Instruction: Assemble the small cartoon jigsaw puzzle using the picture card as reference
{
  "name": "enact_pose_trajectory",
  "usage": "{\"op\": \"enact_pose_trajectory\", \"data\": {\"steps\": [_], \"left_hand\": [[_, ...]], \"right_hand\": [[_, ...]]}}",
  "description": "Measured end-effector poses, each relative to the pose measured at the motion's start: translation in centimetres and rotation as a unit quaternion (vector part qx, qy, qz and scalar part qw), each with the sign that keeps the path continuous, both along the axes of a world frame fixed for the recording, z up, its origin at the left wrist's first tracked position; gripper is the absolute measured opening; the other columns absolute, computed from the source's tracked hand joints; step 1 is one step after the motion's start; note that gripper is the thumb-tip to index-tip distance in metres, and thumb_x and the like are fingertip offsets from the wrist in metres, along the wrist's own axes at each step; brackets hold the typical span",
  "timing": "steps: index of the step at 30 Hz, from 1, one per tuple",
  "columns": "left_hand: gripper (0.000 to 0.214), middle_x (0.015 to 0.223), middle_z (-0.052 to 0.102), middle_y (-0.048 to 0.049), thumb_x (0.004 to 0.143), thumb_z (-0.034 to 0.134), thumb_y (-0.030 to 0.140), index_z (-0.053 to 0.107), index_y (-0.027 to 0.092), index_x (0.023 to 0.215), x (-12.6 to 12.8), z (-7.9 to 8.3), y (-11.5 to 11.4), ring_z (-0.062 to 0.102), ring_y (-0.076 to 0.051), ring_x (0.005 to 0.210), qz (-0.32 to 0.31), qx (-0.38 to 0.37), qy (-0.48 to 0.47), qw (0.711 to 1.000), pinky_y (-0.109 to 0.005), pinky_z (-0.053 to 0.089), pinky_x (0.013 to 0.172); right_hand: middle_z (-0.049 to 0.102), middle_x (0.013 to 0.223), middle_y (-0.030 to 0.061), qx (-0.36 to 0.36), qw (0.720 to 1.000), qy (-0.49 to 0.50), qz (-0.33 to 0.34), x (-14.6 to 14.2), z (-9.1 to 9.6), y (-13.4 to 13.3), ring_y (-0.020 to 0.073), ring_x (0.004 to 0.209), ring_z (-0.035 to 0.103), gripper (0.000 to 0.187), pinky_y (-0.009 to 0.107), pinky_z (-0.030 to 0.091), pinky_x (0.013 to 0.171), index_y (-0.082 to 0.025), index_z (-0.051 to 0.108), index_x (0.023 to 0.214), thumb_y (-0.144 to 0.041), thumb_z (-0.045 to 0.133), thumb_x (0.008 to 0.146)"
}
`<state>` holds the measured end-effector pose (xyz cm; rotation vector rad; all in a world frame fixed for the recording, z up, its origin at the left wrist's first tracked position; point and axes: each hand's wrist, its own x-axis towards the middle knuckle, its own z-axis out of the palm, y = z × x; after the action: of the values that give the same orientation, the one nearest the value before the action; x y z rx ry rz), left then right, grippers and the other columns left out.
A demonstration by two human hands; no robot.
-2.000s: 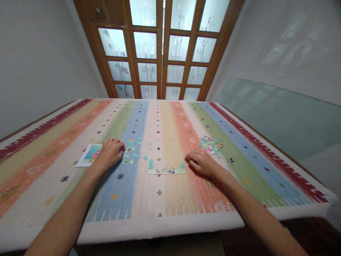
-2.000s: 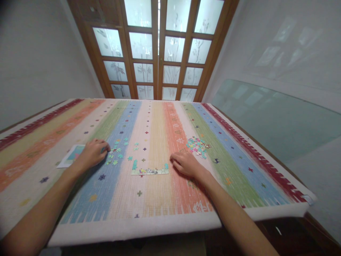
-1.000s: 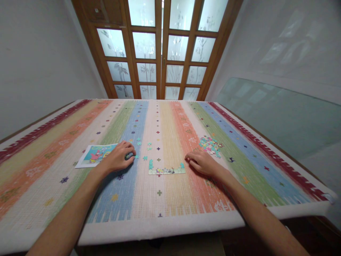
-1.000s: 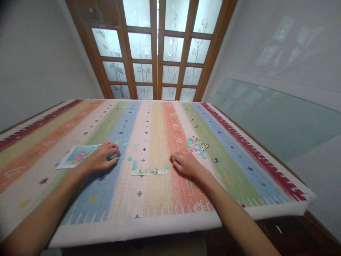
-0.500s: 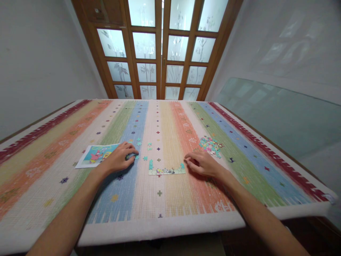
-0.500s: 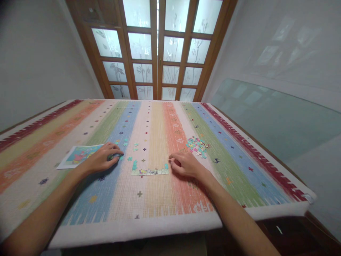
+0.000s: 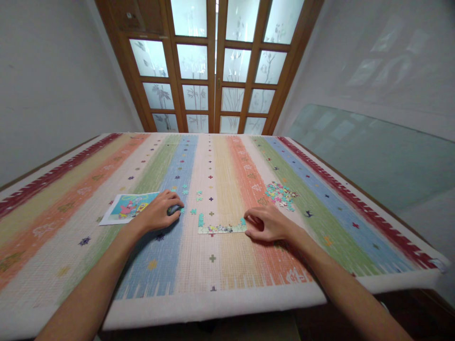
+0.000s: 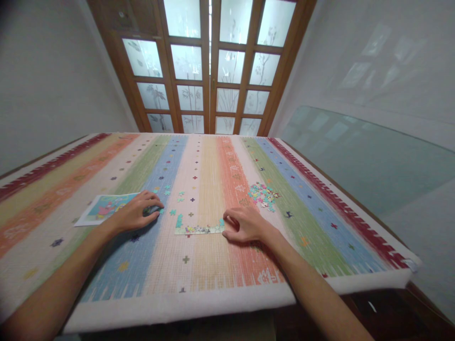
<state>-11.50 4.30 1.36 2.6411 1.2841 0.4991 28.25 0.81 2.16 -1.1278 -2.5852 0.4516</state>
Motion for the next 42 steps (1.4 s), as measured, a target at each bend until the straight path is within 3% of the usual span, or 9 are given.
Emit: {"op": "enact_pose_trajectory", "data": {"steps": [42], "left_hand": [[0.023,0.102,0.067,-0.0096,0.089,0.054,0.037,0.069,0.021,0.095,0.08,-0.01,0.12,0.058,-0.029,0.104,-0.002,-0.003,0.004,1.0,-0.046,0.046,0.098]], "right_hand": [[0.053,0.066,-0.0022,0.008,1.0,0.012,0.008,-0.06,-0.22,-0.09,0.0128,0.059,0.042,0.015,0.029,0.03,0.06,-0.022,0.05,0.071,-0.025,0.064,0.077]]}}
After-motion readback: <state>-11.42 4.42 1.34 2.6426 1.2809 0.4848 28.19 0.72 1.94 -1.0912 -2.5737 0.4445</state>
